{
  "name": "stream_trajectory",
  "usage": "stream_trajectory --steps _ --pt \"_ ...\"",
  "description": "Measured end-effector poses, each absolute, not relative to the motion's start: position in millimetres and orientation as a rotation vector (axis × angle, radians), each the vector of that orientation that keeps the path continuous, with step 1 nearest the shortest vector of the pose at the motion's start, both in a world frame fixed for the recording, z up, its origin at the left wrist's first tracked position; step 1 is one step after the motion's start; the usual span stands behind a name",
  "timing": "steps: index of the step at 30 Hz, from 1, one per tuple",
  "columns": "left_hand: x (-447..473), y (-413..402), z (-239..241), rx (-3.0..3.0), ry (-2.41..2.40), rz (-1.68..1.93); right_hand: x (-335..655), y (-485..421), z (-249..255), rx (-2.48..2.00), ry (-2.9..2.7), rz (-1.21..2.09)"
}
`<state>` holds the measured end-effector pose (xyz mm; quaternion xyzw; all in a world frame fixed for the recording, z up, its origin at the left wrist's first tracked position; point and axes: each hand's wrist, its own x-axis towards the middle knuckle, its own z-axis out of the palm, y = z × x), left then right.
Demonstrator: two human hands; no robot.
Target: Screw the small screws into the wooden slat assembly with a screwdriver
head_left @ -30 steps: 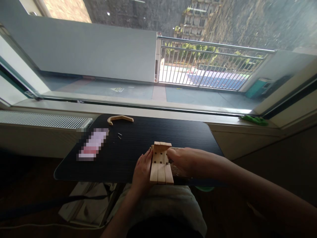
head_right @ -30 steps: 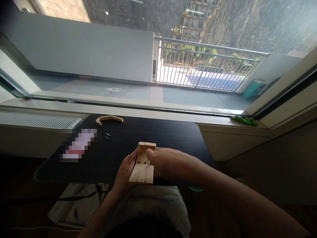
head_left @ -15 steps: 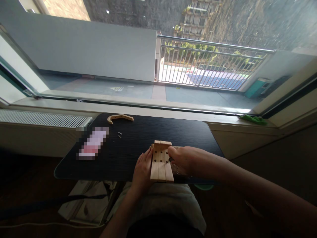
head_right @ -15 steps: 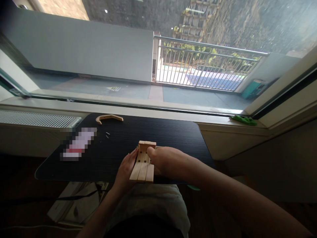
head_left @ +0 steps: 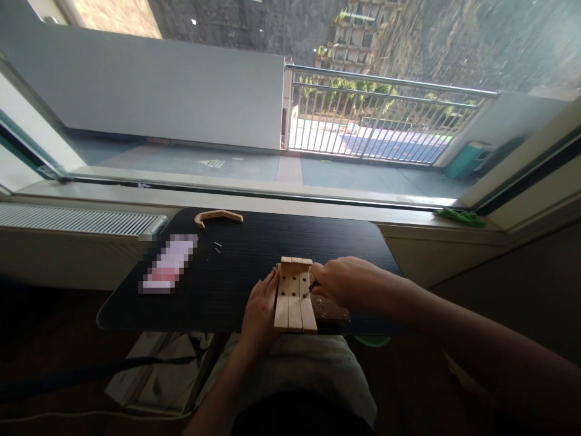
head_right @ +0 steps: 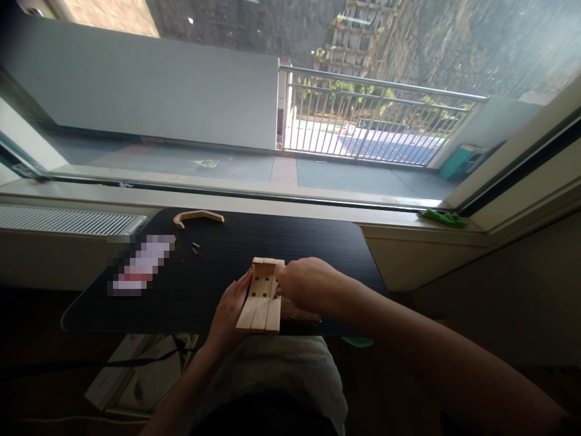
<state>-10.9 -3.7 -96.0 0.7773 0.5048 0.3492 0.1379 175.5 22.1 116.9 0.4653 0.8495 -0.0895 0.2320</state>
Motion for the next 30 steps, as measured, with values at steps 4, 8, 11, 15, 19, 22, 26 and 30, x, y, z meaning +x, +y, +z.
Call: stream_trajectory --steps 4,8,11,15,19,22,26,30 --pt "-11 -3 -96 2.253 1.462 0.99 170 25 121 1.281 2.3 -0.193" --pt "-12 -3 -95 2.26 1.462 0.969 169 23 117 1.244 2.371 -0.16" --pt "-11 -4 -95 2.263 1.46 0.969 168 19 109 1.219 2.48 -0.069" --pt "-10 -4 -94 2.257 1.459 0.981 171 19 105 1.073 2.582 0.06" --pt "-10 -4 -95 2.275 1.466 0.966 172 24 110 0.857 2.574 0.058" --pt "-12 -3 -96 2.289 1.451 0.942 171 26 113 0.796 2.531 0.045" --pt "-13 -3 -100 2.313 1.448 0.934 168 26 111 0.764 2.514 0.055" --pt "-12 -3 -101 2.318 1.458 0.915 168 27 108 0.768 2.524 0.035"
